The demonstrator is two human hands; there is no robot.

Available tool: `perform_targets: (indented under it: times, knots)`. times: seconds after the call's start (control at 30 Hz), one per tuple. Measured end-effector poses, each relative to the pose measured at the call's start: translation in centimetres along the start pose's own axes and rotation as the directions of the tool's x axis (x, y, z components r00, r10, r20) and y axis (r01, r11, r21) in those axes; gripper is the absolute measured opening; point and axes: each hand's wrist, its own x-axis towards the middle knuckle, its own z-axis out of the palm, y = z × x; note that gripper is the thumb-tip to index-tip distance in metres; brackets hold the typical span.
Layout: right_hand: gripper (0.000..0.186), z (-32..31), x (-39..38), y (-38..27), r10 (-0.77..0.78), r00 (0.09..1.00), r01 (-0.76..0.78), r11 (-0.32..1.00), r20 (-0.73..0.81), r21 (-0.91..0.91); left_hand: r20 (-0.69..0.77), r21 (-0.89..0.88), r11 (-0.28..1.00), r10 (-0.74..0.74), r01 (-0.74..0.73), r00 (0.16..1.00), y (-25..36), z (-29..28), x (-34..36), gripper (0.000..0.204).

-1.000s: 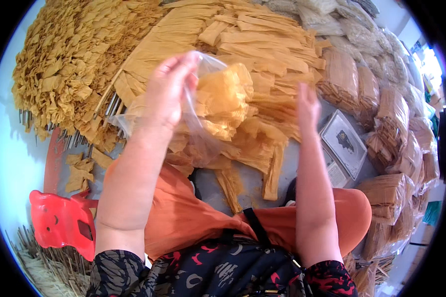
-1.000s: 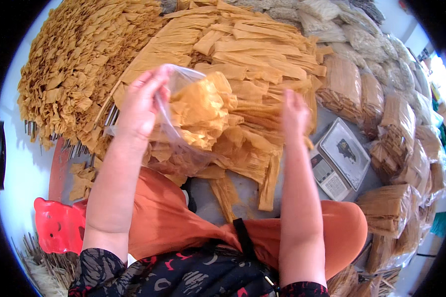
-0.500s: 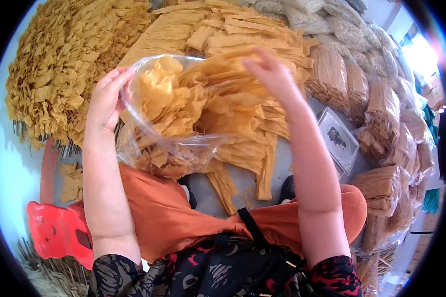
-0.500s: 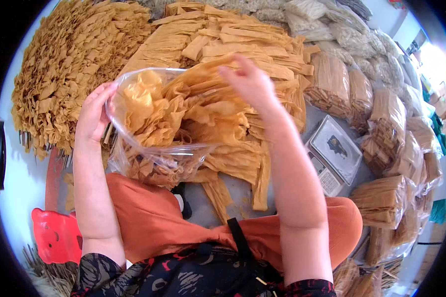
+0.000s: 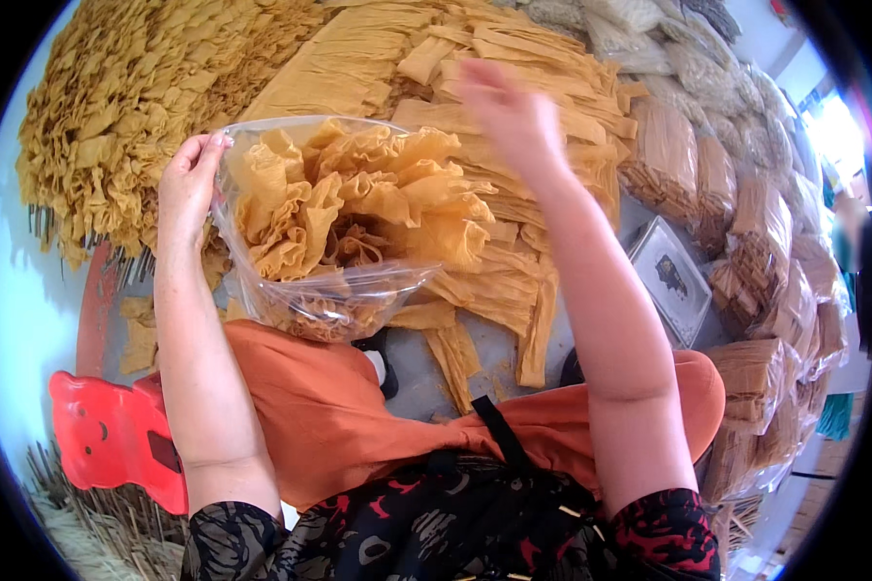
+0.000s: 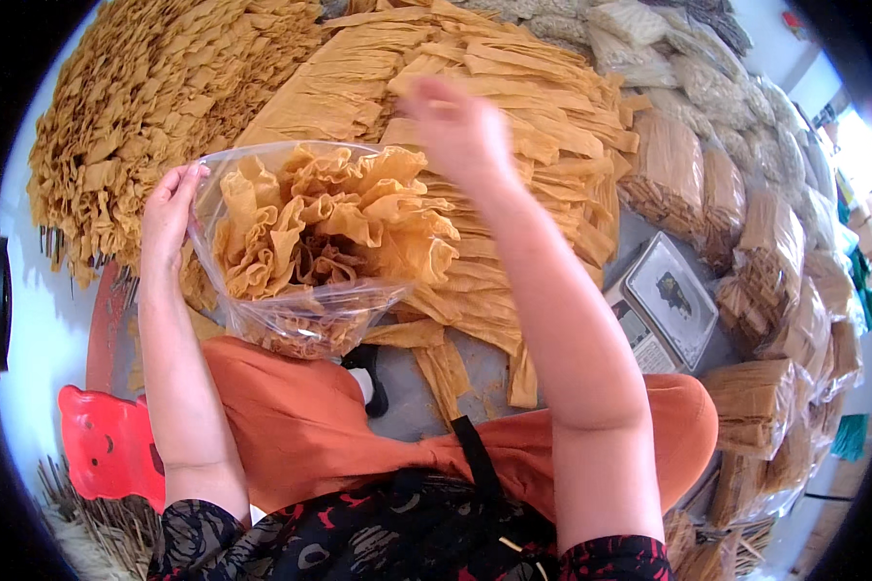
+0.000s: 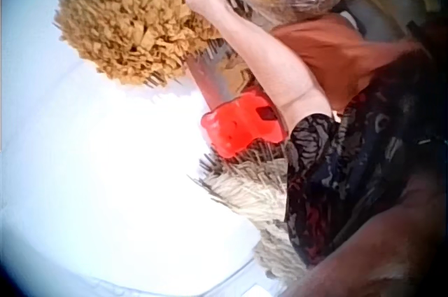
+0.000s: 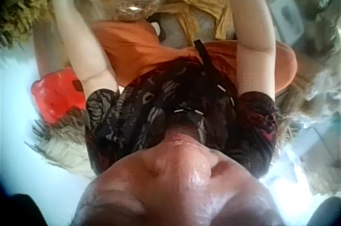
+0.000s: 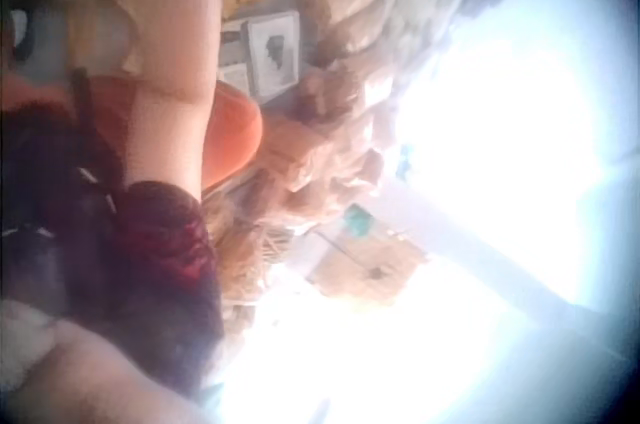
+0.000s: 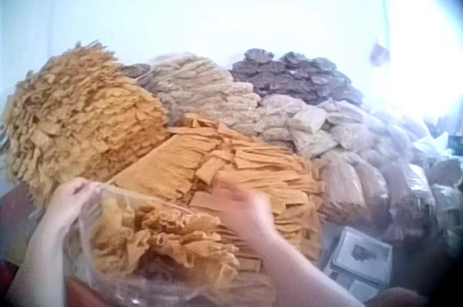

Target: The person sorts through dried bean curd sticks, places them into plastic bags, and weighs the bags on a digital scale.

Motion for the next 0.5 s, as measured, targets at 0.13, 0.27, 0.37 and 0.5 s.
perform_targets:
  times: [0.13, 0.27, 0.37, 0.5]
  knots:
    - [0.024, -1.7, -2.7, 15.0, 0.450, 0.893, -0.448, 0.893, 0.031, -0.047, 0.069, -0.083, 0.994, -0.067, 0.073, 0.995, -0.2, 0.8, 0.1, 0.022]
    - [0.030, 3.5, -9.7, 13.7, 0.623, 0.579, -0.813, 0.489, 0.526, 0.316, 0.124, -0.083, 0.994, -0.065, 0.076, 0.990, 0.6, 1.3, -0.4, 0.021]
    - [0.038, 4.4, -9.9, 12.4, 0.515, 0.650, -0.758, 0.498, 0.559, 0.421, 0.143, -0.165, 0.985, -0.022, 0.046, 0.989, 1.0, 1.9, -0.5, 0.019]
    - [0.040, 2.7, -9.2, 9.1, 0.575, 0.555, -0.832, 0.383, 0.601, 0.401, 0.129, -0.279, 0.960, 0.055, -0.017, 0.990, 3.0, 1.6, -1.6, 0.017]
